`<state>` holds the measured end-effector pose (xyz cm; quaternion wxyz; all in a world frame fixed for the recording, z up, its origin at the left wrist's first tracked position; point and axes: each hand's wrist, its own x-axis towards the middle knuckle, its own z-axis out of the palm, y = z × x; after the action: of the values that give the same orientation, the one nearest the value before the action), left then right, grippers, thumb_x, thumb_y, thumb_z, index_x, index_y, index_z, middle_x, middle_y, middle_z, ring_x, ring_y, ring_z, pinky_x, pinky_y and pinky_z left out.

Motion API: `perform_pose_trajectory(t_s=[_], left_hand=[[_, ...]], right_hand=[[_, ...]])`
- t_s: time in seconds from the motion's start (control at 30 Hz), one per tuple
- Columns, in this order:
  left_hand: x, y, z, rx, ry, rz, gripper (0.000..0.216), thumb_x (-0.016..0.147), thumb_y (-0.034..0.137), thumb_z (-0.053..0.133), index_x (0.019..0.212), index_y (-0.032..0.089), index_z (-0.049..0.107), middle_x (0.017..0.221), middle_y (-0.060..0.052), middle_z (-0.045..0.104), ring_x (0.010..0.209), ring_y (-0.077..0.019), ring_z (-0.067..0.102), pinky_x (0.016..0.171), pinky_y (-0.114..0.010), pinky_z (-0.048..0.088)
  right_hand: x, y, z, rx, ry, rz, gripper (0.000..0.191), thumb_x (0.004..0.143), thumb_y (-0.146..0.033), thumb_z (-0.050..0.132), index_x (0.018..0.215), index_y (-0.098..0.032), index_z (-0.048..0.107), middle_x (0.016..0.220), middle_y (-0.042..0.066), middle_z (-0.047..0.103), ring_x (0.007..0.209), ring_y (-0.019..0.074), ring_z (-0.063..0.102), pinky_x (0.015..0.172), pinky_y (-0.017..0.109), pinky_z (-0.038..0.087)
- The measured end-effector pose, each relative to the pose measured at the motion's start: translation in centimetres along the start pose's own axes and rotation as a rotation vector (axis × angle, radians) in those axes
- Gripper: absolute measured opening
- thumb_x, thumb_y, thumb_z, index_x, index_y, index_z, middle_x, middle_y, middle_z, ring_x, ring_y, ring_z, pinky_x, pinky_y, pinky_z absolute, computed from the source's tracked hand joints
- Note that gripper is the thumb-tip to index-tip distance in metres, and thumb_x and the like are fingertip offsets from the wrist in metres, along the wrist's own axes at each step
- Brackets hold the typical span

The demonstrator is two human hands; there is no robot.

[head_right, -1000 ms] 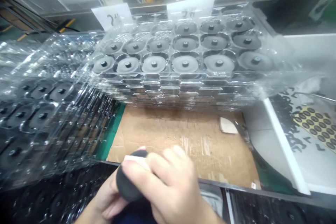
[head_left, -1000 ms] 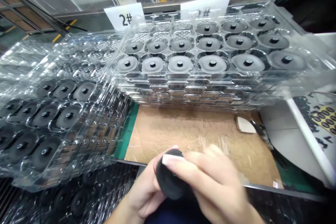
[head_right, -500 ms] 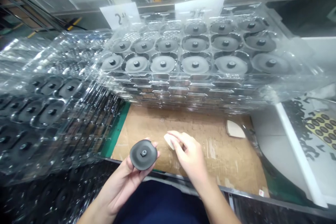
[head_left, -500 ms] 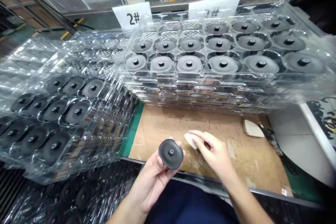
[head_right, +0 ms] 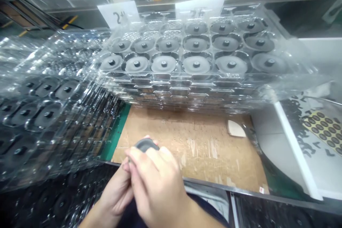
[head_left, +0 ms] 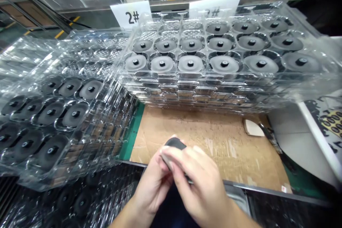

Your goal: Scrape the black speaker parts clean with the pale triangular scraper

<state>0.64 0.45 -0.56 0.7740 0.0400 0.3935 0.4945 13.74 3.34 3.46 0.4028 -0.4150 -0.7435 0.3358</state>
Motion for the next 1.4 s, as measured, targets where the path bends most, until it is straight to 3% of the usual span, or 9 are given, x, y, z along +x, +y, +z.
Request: perform_pose_trajectory(t_s=[0.1, 0.27, 0.4, 0.57, 0.77, 0.93, 1.13, 1.27, 1.4], left_hand=[[-0.1, 0.2, 0.1, 0.042, 0.016, 0.028, 0.048, 0.075, 0.025, 0.062, 0.121, 0.027, 0.051, 0.115, -0.006, 0.061, 0.103, -0.0219, 0.057, 0.093, -0.035, 0.043], [-0.2, 0.3, 0.5, 0.04, 0.008, 0.006, 0.035, 0.073, 0.024, 0.064, 0.108, 0.023, 0.061, 0.1, -0.004, 0.067, 0.099, -0.0188, 0.059, 0.094, -0.03, 0.041], [-0.2, 1.2, 0.4, 0.005, -0.058, -0.026, 0.045, 0.061, 0.024, 0.074, 0.104, 0.025, 0.063, 0.109, -0.002, 0.065, 0.1, -0.0195, 0.059, 0.089, -0.027, 0.045], [-0.1, 1.2, 0.4, -0.057, -0.064, -0.01, 0.05, 0.058, 0.031, 0.075, 0.106, 0.025, 0.062, 0.112, -0.003, 0.064, 0.102, -0.0165, 0.058, 0.088, -0.024, 0.044], [-0.3, 1.1, 0.8, -0.063, -0.111, -0.021, 0.057, 0.055, 0.031, 0.077, 0.11, 0.025, 0.06, 0.111, -0.005, 0.065, 0.102, -0.0239, 0.06, 0.094, -0.031, 0.042], [-0.1, 1.4, 0.8, -0.015, -0.061, 0.0, 0.056, 0.055, 0.034, 0.077, 0.108, 0.027, 0.061, 0.116, -0.004, 0.062, 0.106, -0.0243, 0.057, 0.094, -0.031, 0.041], [0.1, 0.6, 1.8, 0.033, -0.01, -0.008, 0.059, 0.052, 0.018, 0.079, 0.108, 0.025, 0.061, 0.108, -0.003, 0.065, 0.096, -0.0192, 0.061, 0.085, -0.025, 0.045], [-0.2, 0.6, 1.1, 0.031, 0.007, -0.046, 0.055, 0.059, 0.024, 0.076, 0.112, 0.027, 0.059, 0.109, -0.004, 0.065, 0.097, -0.0185, 0.06, 0.086, -0.025, 0.045], [-0.4, 0.8, 0.6, 0.057, 0.003, 0.008, 0.067, 0.055, 0.029, 0.078, 0.117, 0.031, 0.054, 0.112, -0.003, 0.064, 0.103, -0.0222, 0.057, 0.091, -0.028, 0.043]], right_hand=[[0.6, -0.4, 0.2, 0.042, -0.215, 0.067, 0.02, 0.085, -0.013, 0.047, 0.097, -0.02, 0.061, 0.087, 0.0, 0.067, 0.075, 0.0121, 0.06, 0.069, 0.024, 0.047], [0.7, -0.1, 0.7, -0.073, -0.001, -0.047, 0.024, 0.084, -0.012, 0.045, 0.104, -0.014, 0.058, 0.084, 0.006, 0.065, 0.075, 0.0165, 0.057, 0.07, 0.032, 0.044], [-0.8, 0.3, -0.7, -0.024, -0.132, -0.11, 0.024, 0.081, -0.008, 0.047, 0.101, -0.016, 0.059, 0.07, 0.002, 0.062, 0.06, 0.0124, 0.052, 0.058, 0.027, 0.042], [-1.7, 1.9, -2.5, -0.131, -0.057, 0.084, 0.022, 0.084, -0.012, 0.048, 0.101, -0.02, 0.059, 0.078, 0.001, 0.064, 0.064, 0.0121, 0.055, 0.061, 0.026, 0.043], [-3.1, 4.6, -1.4, 0.135, 0.182, 0.449, 0.018, 0.086, -0.028, 0.051, 0.1, -0.025, 0.061, 0.096, 0.002, 0.065, 0.086, 0.0161, 0.062, 0.068, 0.022, 0.051], [-4.9, 6.7, -0.8, 0.255, 0.154, 0.59, 0.025, 0.085, -0.034, 0.051, 0.102, -0.02, 0.061, 0.097, 0.006, 0.066, 0.082, 0.0185, 0.064, 0.066, 0.025, 0.054], [-1.8, 2.3, -2.1, 0.021, 0.248, 0.326, 0.024, 0.085, -0.023, 0.05, 0.108, -0.026, 0.058, 0.102, 0.001, 0.065, 0.088, 0.0159, 0.062, 0.071, 0.023, 0.051], [0.3, -0.6, -1.1, -0.003, 0.023, -0.062, 0.029, 0.081, -0.011, 0.047, 0.108, -0.017, 0.056, 0.088, 0.005, 0.066, 0.077, 0.0163, 0.059, 0.072, 0.031, 0.046], [1.1, -0.8, -0.3, -0.014, -0.229, 0.002, 0.024, 0.082, -0.009, 0.046, 0.099, -0.02, 0.059, 0.086, 0.0, 0.066, 0.073, 0.0123, 0.058, 0.071, 0.027, 0.043]])
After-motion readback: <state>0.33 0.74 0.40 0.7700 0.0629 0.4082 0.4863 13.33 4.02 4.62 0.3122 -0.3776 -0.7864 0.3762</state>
